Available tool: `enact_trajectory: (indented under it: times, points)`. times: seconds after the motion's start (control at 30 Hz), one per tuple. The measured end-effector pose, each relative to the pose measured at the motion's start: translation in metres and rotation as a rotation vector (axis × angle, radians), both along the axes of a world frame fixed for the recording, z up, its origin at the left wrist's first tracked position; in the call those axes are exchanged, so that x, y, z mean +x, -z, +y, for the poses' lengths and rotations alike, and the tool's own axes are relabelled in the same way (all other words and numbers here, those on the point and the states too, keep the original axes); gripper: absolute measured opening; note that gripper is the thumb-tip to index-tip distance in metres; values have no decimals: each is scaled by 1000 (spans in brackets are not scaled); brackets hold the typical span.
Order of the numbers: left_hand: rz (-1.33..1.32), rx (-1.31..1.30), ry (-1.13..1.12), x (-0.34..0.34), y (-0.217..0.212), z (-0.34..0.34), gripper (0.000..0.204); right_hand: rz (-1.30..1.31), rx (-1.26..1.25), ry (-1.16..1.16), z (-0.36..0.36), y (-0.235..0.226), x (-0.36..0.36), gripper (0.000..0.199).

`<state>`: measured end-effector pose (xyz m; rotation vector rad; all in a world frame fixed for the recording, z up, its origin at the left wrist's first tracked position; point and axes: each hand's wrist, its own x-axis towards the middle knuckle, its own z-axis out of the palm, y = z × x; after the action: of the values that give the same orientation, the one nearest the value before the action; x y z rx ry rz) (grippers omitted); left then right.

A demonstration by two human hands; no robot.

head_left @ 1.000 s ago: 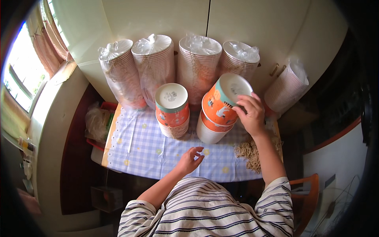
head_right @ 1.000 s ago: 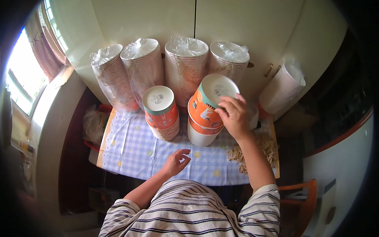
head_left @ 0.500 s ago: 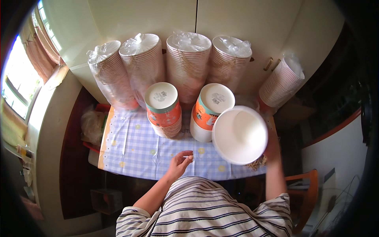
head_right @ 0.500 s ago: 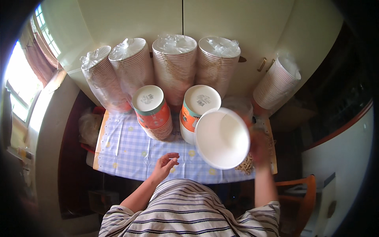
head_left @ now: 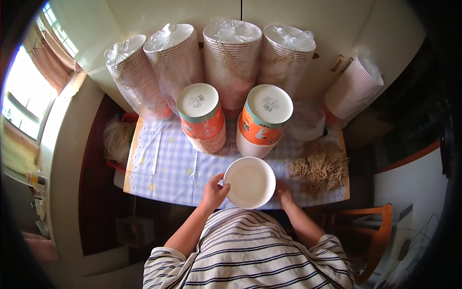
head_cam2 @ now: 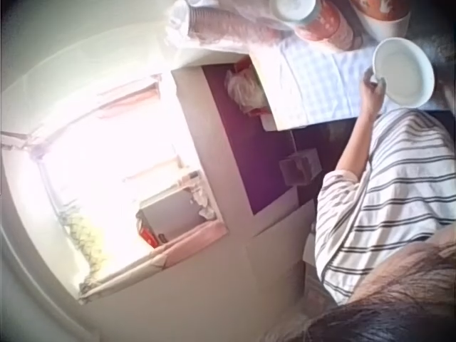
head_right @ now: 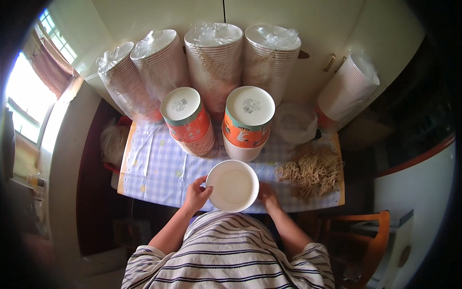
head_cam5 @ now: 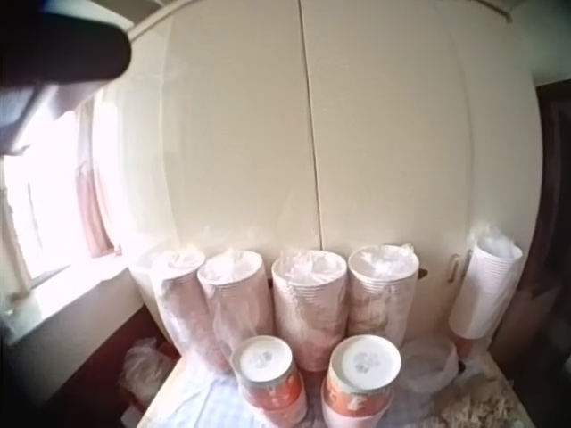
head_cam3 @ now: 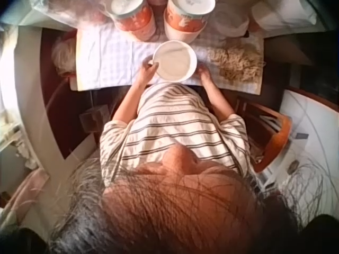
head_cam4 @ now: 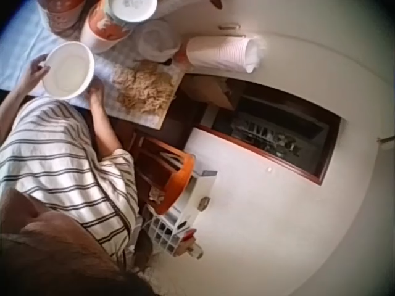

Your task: Portioning dry noodles and placing them into paper buckets.

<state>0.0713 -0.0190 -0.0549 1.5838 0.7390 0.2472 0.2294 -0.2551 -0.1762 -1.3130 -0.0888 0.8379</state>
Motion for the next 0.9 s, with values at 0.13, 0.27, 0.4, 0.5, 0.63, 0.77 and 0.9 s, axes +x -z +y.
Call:
enact_trajectory:
  times: [0.13, 0.27, 0.4, 0.5, 0.63, 0.77, 0.9]
  points:
    - [83, 99, 37, -3, 3, 1, 38, -433, -82, -52, 29, -75, 17, 44]
    - [96, 57, 121, 0, 4, 2, 37, -816, -288, -331, 48, -126, 23, 42]
    - [-153, -243, 33, -3, 29, 8, 33, -867, -402, -302, 59, -129, 17, 35]
    - [-204, -322, 4, -11, 28, 9, 33, -926, -453, -231, 56, -125, 11, 36]
    - [-188, -312, 12, -20, 32, 6, 35, -866, -460, -253, 53, -135, -3, 37]
    - [-237, -286, -28, -18, 33, 6, 36, -819, -447, -245, 50, -151, -13, 35]
    - [-212, -198, -29, -20, 34, 10, 33, -823, -430, -305, 50, -165, -12, 30]
